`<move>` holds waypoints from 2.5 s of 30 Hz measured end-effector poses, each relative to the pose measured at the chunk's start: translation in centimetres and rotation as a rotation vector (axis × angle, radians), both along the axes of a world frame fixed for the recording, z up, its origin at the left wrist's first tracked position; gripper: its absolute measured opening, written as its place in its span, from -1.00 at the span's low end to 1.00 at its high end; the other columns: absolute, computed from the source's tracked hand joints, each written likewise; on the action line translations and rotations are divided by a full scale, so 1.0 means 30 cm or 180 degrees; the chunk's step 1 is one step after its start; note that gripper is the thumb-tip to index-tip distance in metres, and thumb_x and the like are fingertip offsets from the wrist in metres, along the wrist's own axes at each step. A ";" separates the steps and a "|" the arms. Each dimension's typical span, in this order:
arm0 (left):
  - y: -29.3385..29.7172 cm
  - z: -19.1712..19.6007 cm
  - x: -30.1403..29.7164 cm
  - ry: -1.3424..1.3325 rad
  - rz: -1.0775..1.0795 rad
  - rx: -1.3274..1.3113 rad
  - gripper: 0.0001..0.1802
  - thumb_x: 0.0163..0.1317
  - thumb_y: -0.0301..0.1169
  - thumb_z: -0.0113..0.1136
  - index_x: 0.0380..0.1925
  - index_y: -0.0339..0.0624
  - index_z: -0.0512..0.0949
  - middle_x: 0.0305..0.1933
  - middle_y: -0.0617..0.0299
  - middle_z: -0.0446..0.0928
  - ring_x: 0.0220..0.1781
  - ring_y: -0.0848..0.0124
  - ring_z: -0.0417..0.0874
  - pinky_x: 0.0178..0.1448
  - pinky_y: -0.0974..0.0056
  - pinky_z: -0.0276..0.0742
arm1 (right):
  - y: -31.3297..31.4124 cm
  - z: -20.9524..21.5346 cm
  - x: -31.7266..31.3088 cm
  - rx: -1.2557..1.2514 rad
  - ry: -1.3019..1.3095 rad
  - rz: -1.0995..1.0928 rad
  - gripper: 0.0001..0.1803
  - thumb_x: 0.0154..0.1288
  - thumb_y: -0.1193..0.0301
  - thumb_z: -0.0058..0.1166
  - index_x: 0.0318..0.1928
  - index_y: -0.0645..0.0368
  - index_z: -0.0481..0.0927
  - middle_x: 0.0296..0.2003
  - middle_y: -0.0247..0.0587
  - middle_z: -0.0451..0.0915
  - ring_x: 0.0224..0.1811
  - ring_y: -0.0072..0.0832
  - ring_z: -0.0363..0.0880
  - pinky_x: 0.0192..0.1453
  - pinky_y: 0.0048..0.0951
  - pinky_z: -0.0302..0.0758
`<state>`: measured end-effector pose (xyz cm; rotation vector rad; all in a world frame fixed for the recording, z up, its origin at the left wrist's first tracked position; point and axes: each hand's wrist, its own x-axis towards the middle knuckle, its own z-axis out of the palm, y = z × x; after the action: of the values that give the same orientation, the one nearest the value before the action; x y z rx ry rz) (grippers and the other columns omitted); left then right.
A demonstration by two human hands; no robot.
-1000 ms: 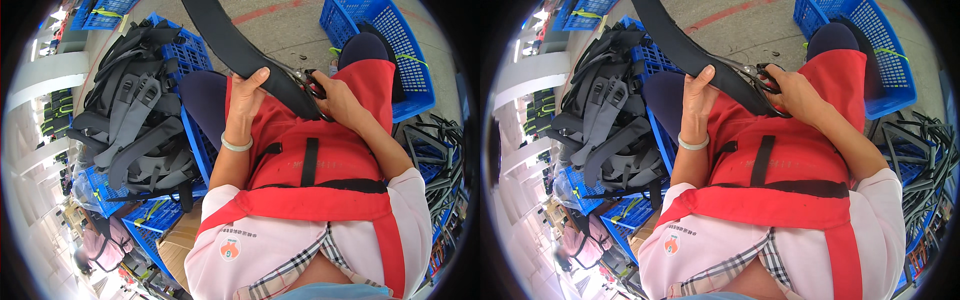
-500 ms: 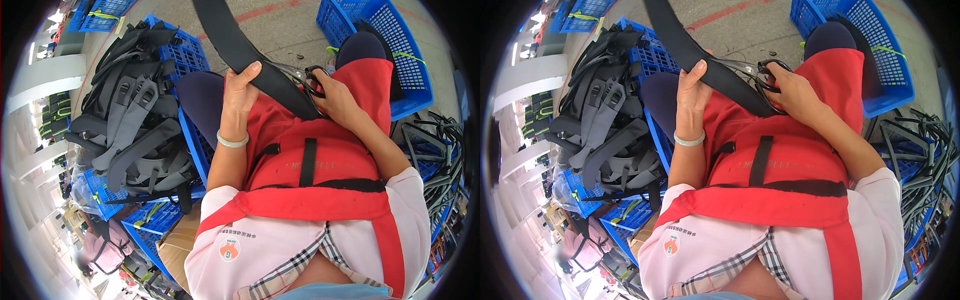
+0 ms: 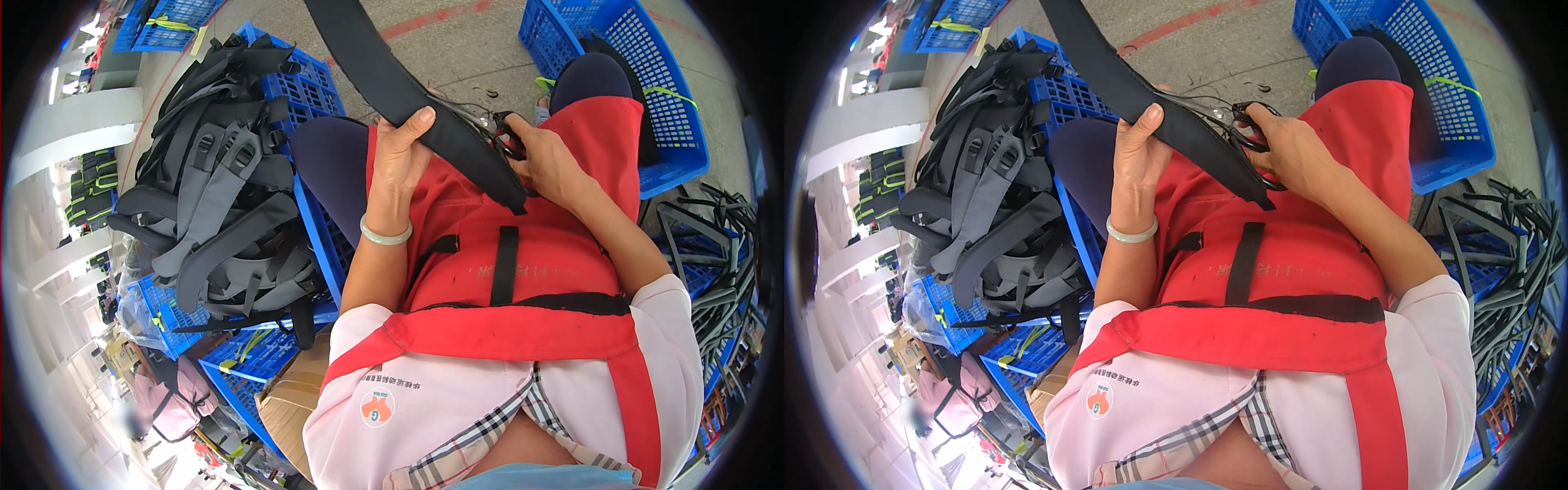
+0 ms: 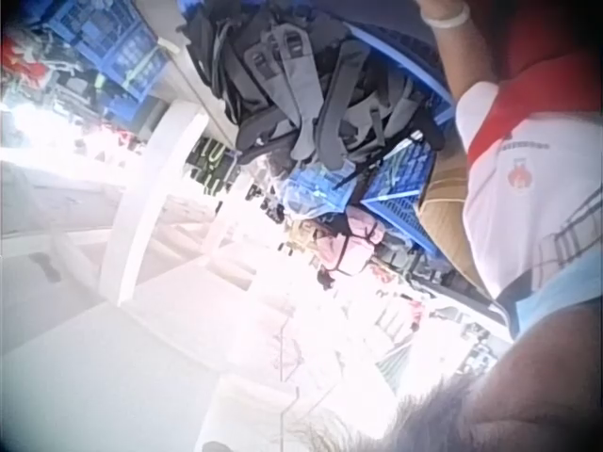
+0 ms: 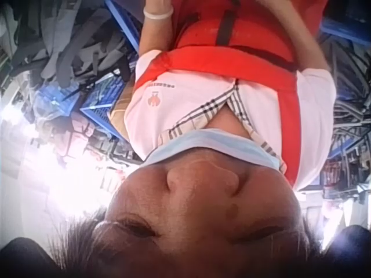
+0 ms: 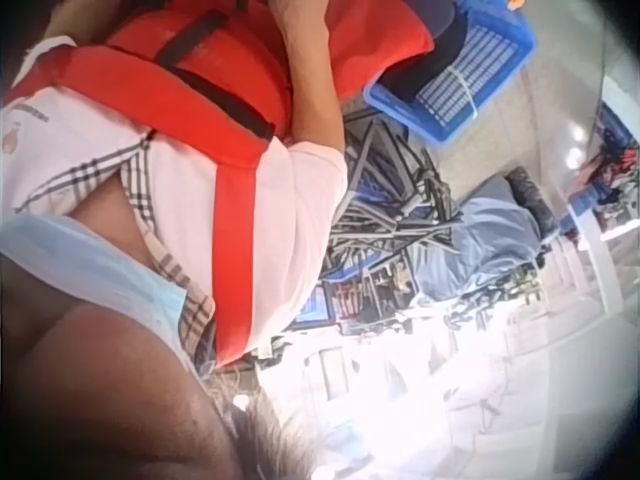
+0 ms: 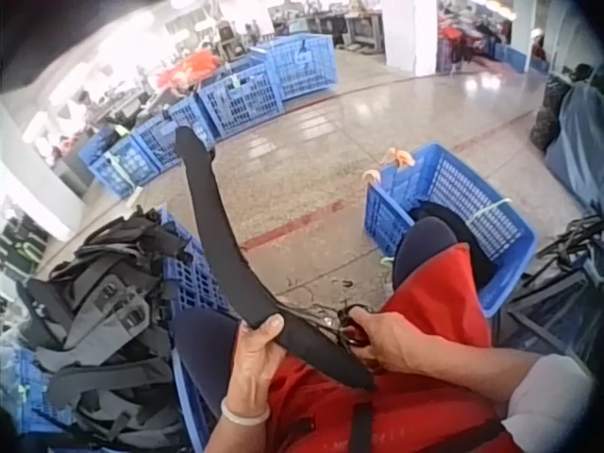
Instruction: Trim excess material or threads from black padded backpack strap components using scissors.
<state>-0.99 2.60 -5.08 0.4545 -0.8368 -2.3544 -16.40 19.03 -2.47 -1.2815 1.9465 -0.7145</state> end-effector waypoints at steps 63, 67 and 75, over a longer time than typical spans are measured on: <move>0.022 -0.042 -0.003 0.0148 -0.0282 0.0318 -0.76 0.15 -0.57 0.28 -0.15 -0.20 0.57 -0.15 0.20 0.61 -0.07 0.29 0.63 0.12 0.18 0.55 | -0.011 -0.042 -0.011 -0.0661 0.0114 -0.0059 -0.52 0.16 0.23 0.22 -0.02 0.21 0.37 -0.32 0.18 0.57 -0.20 0.15 0.55 -0.19 -0.06 0.45; 0.024 -0.046 -0.007 0.0155 -0.0326 0.0436 -0.74 0.15 -0.56 0.29 -0.13 -0.20 0.55 -0.13 0.19 0.61 -0.06 0.28 0.63 0.13 0.17 0.54 | -0.012 -0.092 -0.019 -0.0469 -0.0031 -0.0163 -0.60 0.16 0.28 0.23 -0.10 0.23 0.41 -0.41 0.17 0.57 -0.28 0.14 0.55 -0.25 -0.11 0.46; 0.032 -0.041 0.006 0.0104 -0.0416 0.0202 -0.66 0.15 -0.53 0.30 -0.04 -0.22 0.53 -0.07 0.17 0.59 -0.02 0.28 0.61 0.16 0.16 0.52 | -0.004 -0.109 -0.020 -0.0794 -0.0853 -0.0698 -0.68 0.30 0.21 0.14 -0.23 0.21 0.45 -0.54 -0.14 0.52 -0.51 -0.37 0.54 -0.42 -0.37 0.40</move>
<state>-0.82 3.57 -6.30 0.3970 -0.8004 -2.5074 -16.99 18.90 -5.75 -1.0561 1.8336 -1.2066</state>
